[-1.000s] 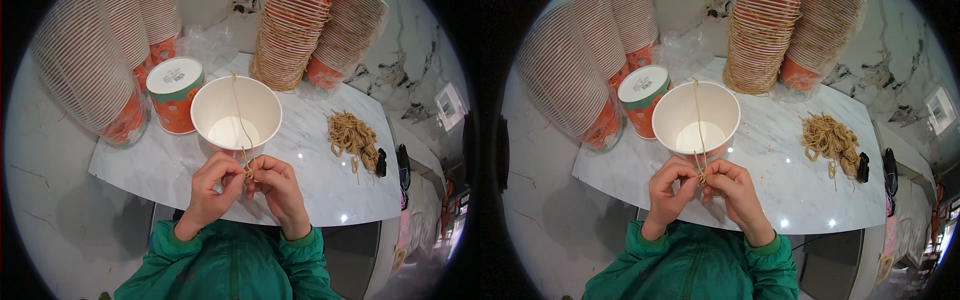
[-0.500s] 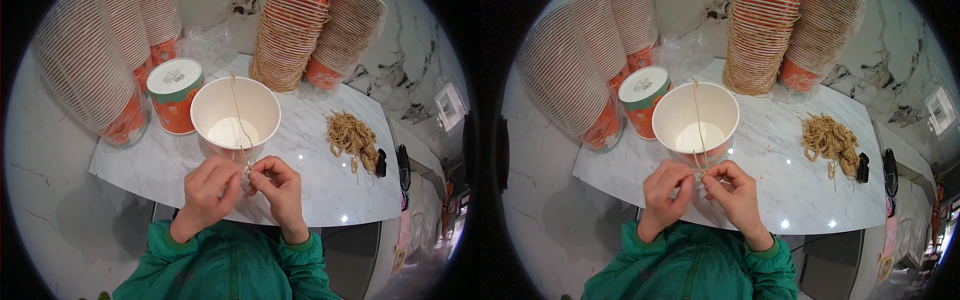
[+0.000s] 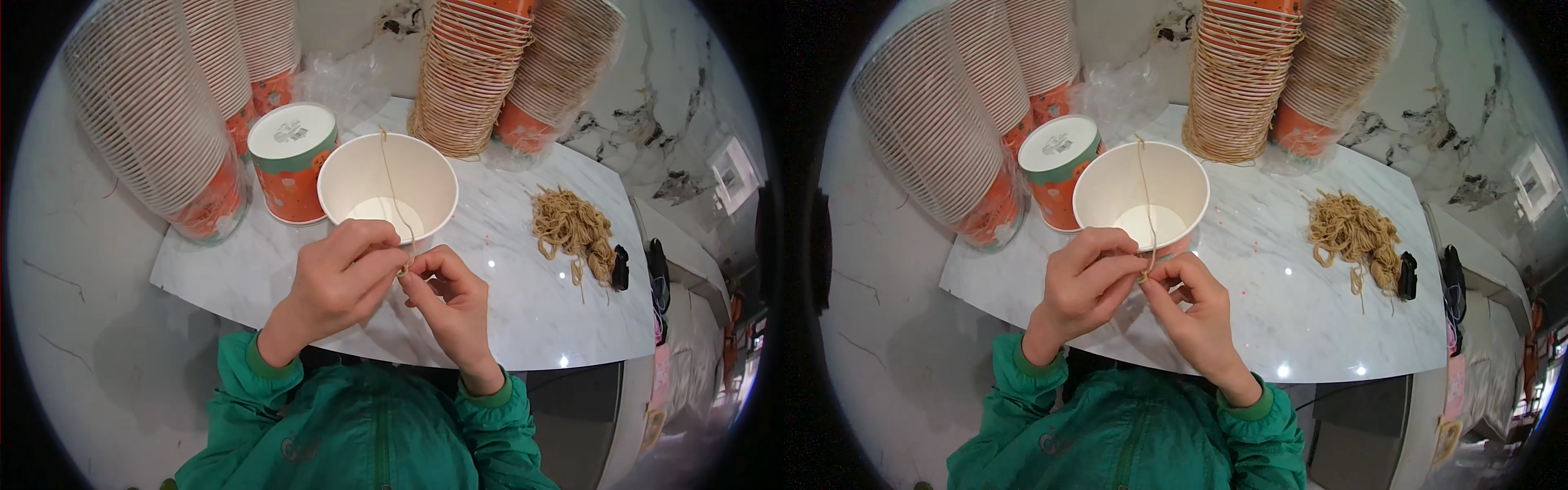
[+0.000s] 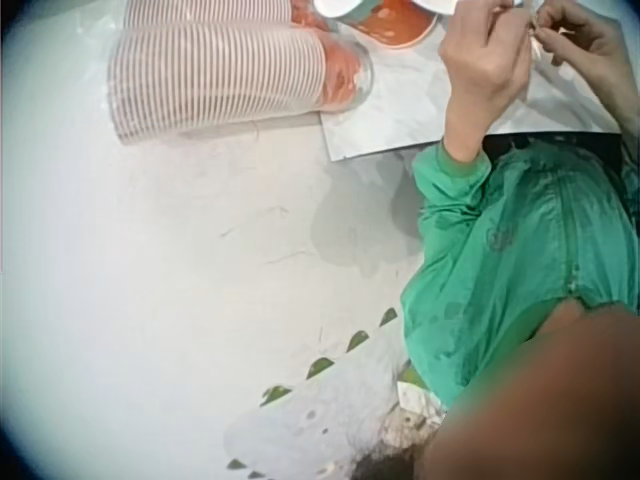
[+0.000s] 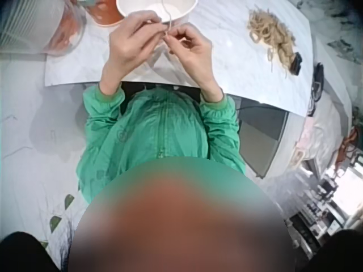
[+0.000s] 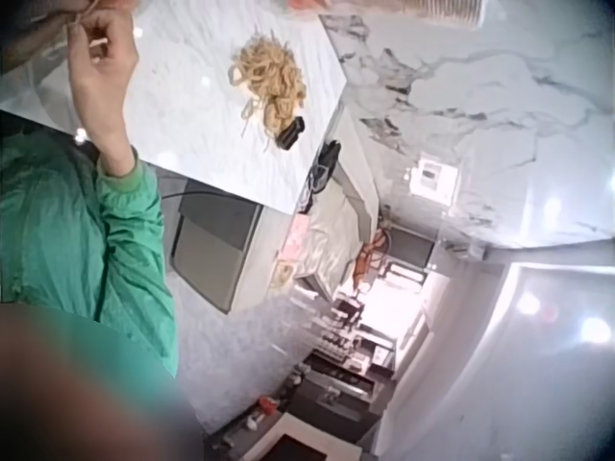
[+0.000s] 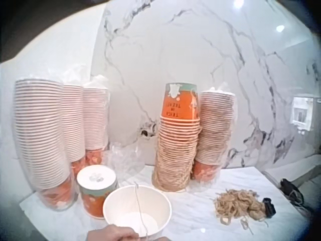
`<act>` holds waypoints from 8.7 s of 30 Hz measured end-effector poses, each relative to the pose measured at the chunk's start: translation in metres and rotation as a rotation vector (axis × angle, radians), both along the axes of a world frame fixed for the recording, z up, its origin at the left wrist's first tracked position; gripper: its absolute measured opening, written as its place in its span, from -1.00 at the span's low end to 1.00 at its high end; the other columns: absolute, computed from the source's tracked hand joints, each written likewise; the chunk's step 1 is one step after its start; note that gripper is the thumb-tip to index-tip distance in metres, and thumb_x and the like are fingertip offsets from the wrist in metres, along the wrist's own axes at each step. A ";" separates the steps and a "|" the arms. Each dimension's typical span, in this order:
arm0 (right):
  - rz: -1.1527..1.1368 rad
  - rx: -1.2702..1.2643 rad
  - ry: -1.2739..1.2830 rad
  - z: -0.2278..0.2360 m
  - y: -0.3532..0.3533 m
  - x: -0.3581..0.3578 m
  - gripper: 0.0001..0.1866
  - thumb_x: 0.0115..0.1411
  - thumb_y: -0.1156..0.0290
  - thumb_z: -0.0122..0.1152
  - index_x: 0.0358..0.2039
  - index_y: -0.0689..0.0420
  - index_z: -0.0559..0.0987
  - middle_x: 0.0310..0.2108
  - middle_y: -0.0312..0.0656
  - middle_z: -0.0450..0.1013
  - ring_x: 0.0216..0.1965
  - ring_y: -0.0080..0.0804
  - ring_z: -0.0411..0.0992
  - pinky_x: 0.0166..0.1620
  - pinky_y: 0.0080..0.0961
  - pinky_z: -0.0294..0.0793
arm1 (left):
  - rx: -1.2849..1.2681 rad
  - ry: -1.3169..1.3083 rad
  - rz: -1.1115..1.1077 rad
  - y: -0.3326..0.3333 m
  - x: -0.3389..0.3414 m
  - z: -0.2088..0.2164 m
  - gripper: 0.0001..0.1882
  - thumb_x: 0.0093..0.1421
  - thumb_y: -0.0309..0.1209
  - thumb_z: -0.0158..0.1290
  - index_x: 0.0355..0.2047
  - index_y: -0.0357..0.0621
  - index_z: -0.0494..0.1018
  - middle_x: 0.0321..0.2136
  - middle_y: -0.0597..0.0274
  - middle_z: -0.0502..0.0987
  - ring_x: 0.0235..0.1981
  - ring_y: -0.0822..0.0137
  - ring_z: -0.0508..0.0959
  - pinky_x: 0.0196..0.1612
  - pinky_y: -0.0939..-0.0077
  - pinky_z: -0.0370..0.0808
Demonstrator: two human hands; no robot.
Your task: Tying strings onto paper buckets to create handles.
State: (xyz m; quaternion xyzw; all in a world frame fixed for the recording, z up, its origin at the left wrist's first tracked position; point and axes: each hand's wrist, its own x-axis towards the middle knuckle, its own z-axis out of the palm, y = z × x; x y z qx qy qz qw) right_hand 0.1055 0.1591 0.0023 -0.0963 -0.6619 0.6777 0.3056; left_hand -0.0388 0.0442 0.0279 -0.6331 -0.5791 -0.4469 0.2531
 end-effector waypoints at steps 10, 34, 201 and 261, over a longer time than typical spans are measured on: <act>-0.232 0.488 0.122 0.014 -0.005 -0.002 -0.82 0.15 0.69 0.36 -0.25 0.22 0.61 -0.20 -0.18 0.50 -0.34 -0.47 0.47 -0.31 -0.56 0.51 | -0.135 -0.451 -0.267 -0.010 -0.007 0.000 -0.74 0.05 -0.75 0.16 -0.25 -0.23 0.56 -0.31 0.22 0.57 -0.53 0.46 0.53 -0.50 0.58 0.43; -0.193 0.800 0.212 0.019 0.015 -0.010 -0.74 0.02 0.75 0.37 -0.27 0.20 0.61 -0.37 -0.17 0.55 -0.47 -0.31 0.52 -0.47 -0.46 0.45 | -0.132 -0.442 -0.208 -0.011 -0.010 0.001 -0.86 0.13 -0.68 0.21 -0.30 -0.24 0.56 -0.45 0.30 0.51 -0.57 0.52 0.46 -0.54 0.60 0.36; -0.177 0.032 -0.221 0.177 0.211 -0.158 -0.73 0.36 0.27 0.09 -0.30 0.23 0.57 -0.49 -0.11 0.61 -0.57 -0.41 0.56 -0.50 -0.53 0.54 | 0.165 -0.179 0.444 -0.031 -0.028 -0.055 -0.69 -0.03 -0.73 0.16 -0.22 -0.32 0.53 -0.27 0.00 0.55 -0.38 0.06 0.63 -0.38 0.34 0.58; 0.130 -0.038 -0.034 -0.002 0.017 -0.059 -0.71 0.38 0.52 0.08 0.08 0.28 0.49 -0.32 -0.33 0.58 -0.35 -0.77 0.40 -0.26 -0.69 0.38 | 0.246 -1.124 -0.081 -0.014 -0.098 -0.008 -0.93 0.35 -0.49 0.16 -0.27 -0.20 0.49 -0.35 0.47 0.49 -0.31 0.64 0.40 -0.16 0.70 0.35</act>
